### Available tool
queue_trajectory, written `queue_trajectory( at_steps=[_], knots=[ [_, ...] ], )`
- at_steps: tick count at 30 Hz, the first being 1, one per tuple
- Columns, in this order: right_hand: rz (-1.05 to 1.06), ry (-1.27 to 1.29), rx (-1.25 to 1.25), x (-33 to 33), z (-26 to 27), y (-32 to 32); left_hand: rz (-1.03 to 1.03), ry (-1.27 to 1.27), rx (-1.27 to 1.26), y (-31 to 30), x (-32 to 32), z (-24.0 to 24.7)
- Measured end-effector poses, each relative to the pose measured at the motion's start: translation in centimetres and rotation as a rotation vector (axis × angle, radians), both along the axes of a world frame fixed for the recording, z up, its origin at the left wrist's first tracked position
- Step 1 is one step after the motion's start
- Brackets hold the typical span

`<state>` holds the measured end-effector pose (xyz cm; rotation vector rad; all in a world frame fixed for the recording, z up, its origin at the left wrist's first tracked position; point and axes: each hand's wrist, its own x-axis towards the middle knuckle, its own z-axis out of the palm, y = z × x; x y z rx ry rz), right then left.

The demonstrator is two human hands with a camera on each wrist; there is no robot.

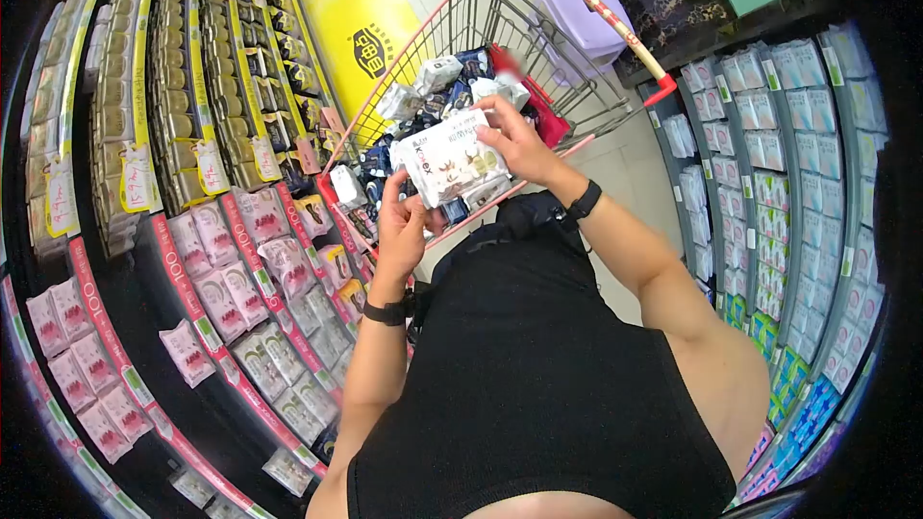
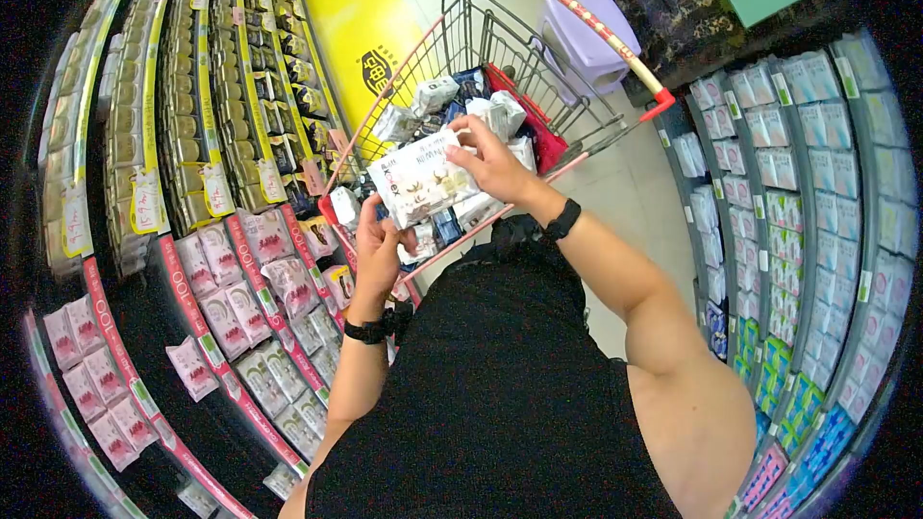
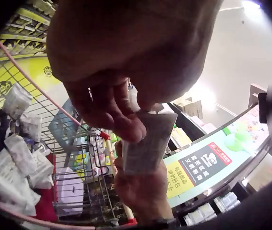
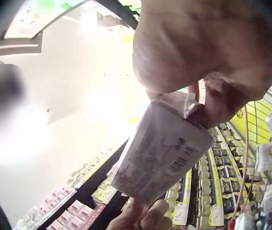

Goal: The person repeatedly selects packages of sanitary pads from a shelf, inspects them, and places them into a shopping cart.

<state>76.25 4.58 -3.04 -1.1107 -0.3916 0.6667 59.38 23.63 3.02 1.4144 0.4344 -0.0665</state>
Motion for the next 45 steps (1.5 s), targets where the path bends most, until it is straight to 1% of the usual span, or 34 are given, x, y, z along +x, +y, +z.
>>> queue_trajectory(
  at_steps=[1,2,5,6,9,10,13,14,17,18,21,22,23,25,26,29,30,33,34,37,38,41,42,45],
  knots=[
    [0.0,0.07,0.016,-0.6,1.5,0.6,-0.019,-0.001,0.019,0.6,-0.5,-0.6],
    [0.123,0.212,-0.098,-0.4,3.4,-1.0,0.034,-0.063,0.023,0.8,-0.8,-1.2],
    [0.16,0.377,0.127,-0.5,4.2,-1.0,0.194,-0.231,0.293,-0.3,-0.6,0.5],
    [0.195,0.398,0.134,-0.4,3.8,-1.1,0.189,-0.229,0.288,0.0,-0.6,0.3],
    [0.38,0.229,0.029,0.7,3.9,-1.2,0.102,-0.255,0.214,0.5,-0.6,-0.2],
    [0.398,0.262,0.016,1.2,4.5,-1.6,0.075,-0.209,0.128,0.4,-0.6,0.3],
    [0.427,0.318,-0.003,2.1,5.4,-1.3,0.078,-0.14,0.044,0.6,-0.6,-0.3],
    [0.47,0.322,0.066,2.6,4.8,-1.4,0.131,-0.163,0.037,0.2,-0.5,-0.5],
    [0.468,-0.015,-0.061,3.1,1.9,0.0,0.219,-0.077,0.003,0.3,-0.9,-2.4],
    [0.396,-0.224,-0.017,3.1,-1.0,0.6,0.259,-0.106,0.044,0.1,-0.9,-2.5],
    [0.546,-0.18,-0.241,3.4,-1.0,0.7,0.214,0.05,0.043,1.0,-1.8,-2.9],
    [0.462,-0.115,-0.196,2.5,-1.0,1.0,0.239,0.054,0.034,0.7,-1.9,-3.3],
    [0.436,-0.032,-0.185,2.0,-1.6,1.1,0.244,0.092,0.01,0.6,-2.1,-3.5],
    [0.382,0.137,-0.167,1.0,-0.9,1.8,0.25,0.169,-0.042,0.2,-2.0,-3.1],
    [0.454,0.077,-0.25,1.4,-0.2,0.9,0.257,0.202,-0.001,-0.1,-2.0,-3.2],
    [0.538,-0.005,-0.256,1.1,-3.1,1.1,0.237,0.259,-0.025,-0.1,-2.2,-2.1],
    [0.566,0.002,-0.271,1.3,-3.1,1.0,0.234,0.262,-0.056,0.0,-2.5,-2.2],
    [0.563,-0.054,-0.25,1.1,-2.8,1.2,0.242,0.248,-0.133,0.2,-3.6,-2.7],
    [0.496,-0.04,-0.207,0.5,-2.0,1.5,0.262,0.249,-0.167,0.2,-4.0,-2.5],
    [0.7,-0.299,-0.534,1.0,-3.5,2.6,0.302,0.184,-0.013,0.2,-5.4,-4.1],
    [0.763,-0.473,-0.55,1.1,-3.9,2.8,0.275,0.216,-0.029,0.7,-6.4,-5.1],
    [0.812,-0.736,-0.429,-0.6,-4.7,4.0,0.286,0.144,0.315,1.2,-8.9,-7.1],
    [0.727,-0.876,-0.367,-1.4,-4.7,4.4,0.267,0.202,0.382,1.7,-9.3,-6.6],
    [0.73,-0.444,-0.271,-4.4,-4.4,5.5,0.337,0.115,0.526,1.9,-10.2,-5.6]
  ],
)
